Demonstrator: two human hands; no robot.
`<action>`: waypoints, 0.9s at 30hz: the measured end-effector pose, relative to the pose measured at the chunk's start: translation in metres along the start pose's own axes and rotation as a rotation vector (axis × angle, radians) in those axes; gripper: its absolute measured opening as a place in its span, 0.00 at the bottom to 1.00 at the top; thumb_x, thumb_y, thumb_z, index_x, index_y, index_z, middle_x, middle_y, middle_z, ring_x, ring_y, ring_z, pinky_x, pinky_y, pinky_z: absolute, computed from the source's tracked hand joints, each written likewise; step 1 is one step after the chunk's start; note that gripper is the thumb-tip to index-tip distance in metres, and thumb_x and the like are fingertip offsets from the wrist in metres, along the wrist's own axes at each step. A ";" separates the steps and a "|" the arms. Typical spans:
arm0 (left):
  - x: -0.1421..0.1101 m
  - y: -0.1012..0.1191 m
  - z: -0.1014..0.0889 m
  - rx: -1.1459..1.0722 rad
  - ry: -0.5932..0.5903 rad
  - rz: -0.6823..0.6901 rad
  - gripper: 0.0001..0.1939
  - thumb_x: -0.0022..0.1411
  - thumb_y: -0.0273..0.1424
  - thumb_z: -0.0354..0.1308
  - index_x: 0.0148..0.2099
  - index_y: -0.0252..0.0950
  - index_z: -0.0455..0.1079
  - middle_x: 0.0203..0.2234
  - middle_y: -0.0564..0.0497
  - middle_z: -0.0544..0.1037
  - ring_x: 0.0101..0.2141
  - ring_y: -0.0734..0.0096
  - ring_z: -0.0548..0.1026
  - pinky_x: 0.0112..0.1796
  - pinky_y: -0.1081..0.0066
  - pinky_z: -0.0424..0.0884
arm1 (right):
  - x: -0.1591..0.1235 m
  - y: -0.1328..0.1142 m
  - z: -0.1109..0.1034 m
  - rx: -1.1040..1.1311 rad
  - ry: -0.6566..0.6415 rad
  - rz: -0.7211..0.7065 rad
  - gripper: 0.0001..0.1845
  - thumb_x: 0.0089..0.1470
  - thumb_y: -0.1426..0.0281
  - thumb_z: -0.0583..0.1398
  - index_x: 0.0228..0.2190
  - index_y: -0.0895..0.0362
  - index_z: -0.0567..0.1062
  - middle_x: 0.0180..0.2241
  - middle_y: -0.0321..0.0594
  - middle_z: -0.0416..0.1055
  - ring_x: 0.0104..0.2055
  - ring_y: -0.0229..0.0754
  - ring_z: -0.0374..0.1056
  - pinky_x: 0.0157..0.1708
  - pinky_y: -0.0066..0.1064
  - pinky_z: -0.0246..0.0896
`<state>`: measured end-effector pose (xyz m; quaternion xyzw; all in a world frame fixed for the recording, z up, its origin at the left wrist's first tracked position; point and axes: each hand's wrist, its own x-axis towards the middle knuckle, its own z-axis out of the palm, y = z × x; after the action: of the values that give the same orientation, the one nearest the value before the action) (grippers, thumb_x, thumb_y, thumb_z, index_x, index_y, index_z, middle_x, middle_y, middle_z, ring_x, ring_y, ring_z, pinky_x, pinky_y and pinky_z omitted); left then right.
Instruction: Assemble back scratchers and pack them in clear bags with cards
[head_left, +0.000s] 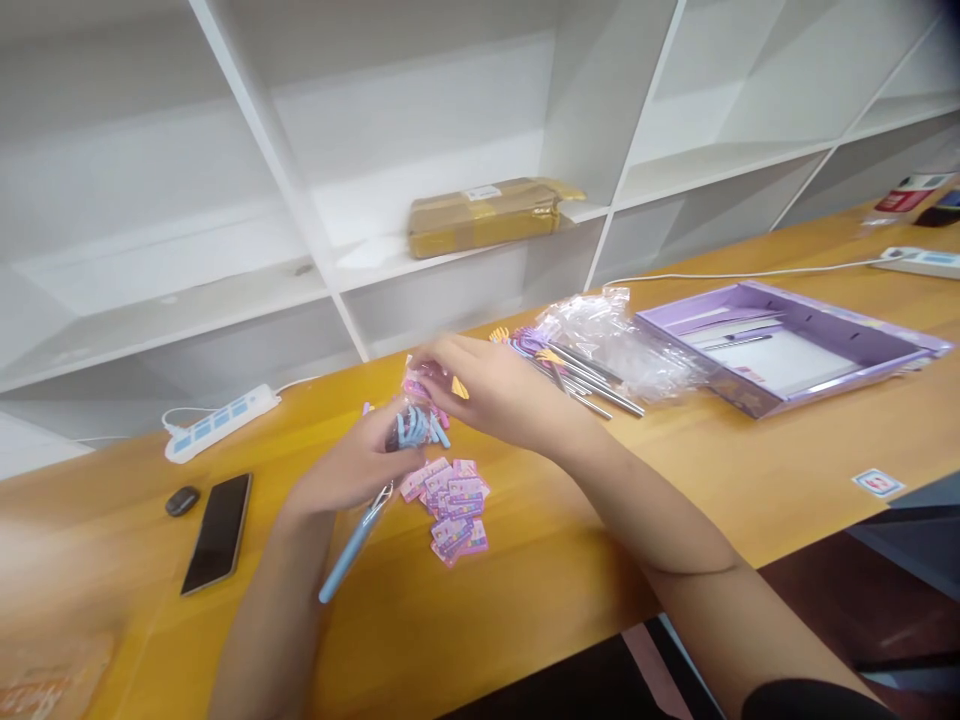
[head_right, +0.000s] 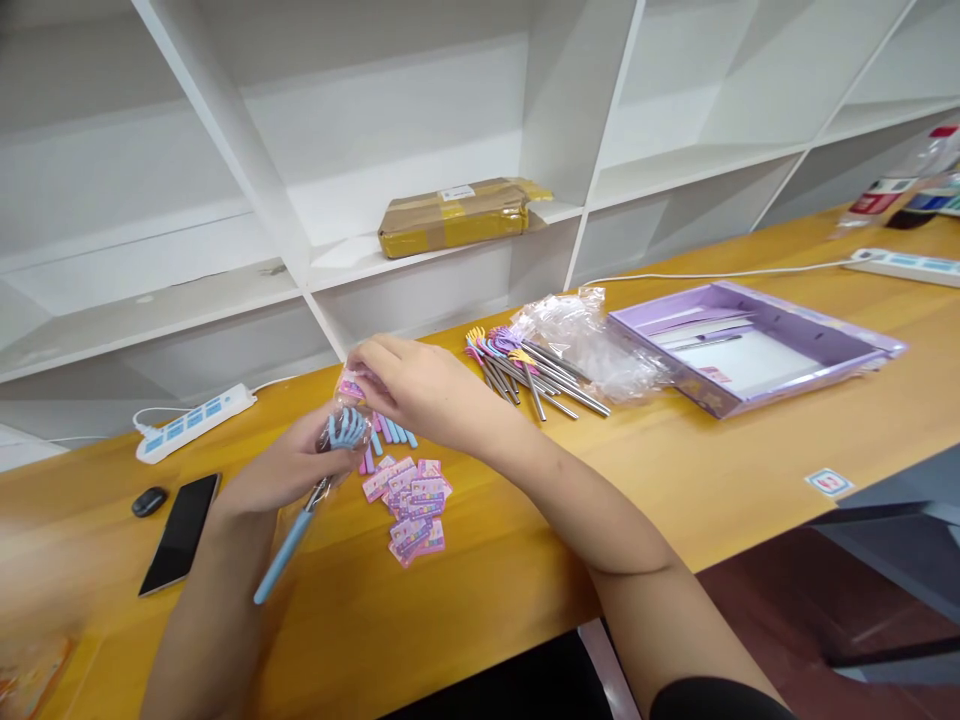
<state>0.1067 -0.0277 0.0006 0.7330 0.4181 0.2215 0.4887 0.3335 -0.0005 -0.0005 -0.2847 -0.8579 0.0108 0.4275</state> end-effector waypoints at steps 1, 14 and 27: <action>0.000 0.001 0.001 0.008 -0.002 -0.004 0.08 0.65 0.31 0.63 0.47 0.39 0.70 0.27 0.58 0.69 0.25 0.75 0.66 0.27 0.72 0.66 | 0.000 0.001 0.001 -0.025 0.000 0.005 0.05 0.73 0.68 0.58 0.46 0.55 0.72 0.41 0.42 0.78 0.39 0.42 0.73 0.37 0.32 0.63; -0.005 0.010 -0.002 0.013 -0.015 0.047 0.13 0.68 0.35 0.63 0.52 0.39 0.69 0.27 0.59 0.68 0.24 0.76 0.65 0.26 0.72 0.65 | 0.004 0.009 -0.002 -0.180 0.126 -0.102 0.11 0.69 0.76 0.54 0.43 0.53 0.75 0.64 0.49 0.66 0.55 0.49 0.73 0.46 0.41 0.71; -0.016 0.009 -0.018 -0.012 0.048 0.027 0.32 0.67 0.32 0.64 0.71 0.43 0.67 0.28 0.56 0.70 0.25 0.74 0.66 0.27 0.71 0.66 | 0.012 0.023 -0.021 0.424 0.527 0.334 0.17 0.70 0.54 0.61 0.34 0.53 0.71 0.34 0.37 0.69 0.36 0.40 0.68 0.38 0.33 0.67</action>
<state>0.0887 -0.0327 0.0178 0.7300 0.4185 0.2480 0.4801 0.3540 0.0197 0.0158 -0.3189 -0.6389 0.1844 0.6754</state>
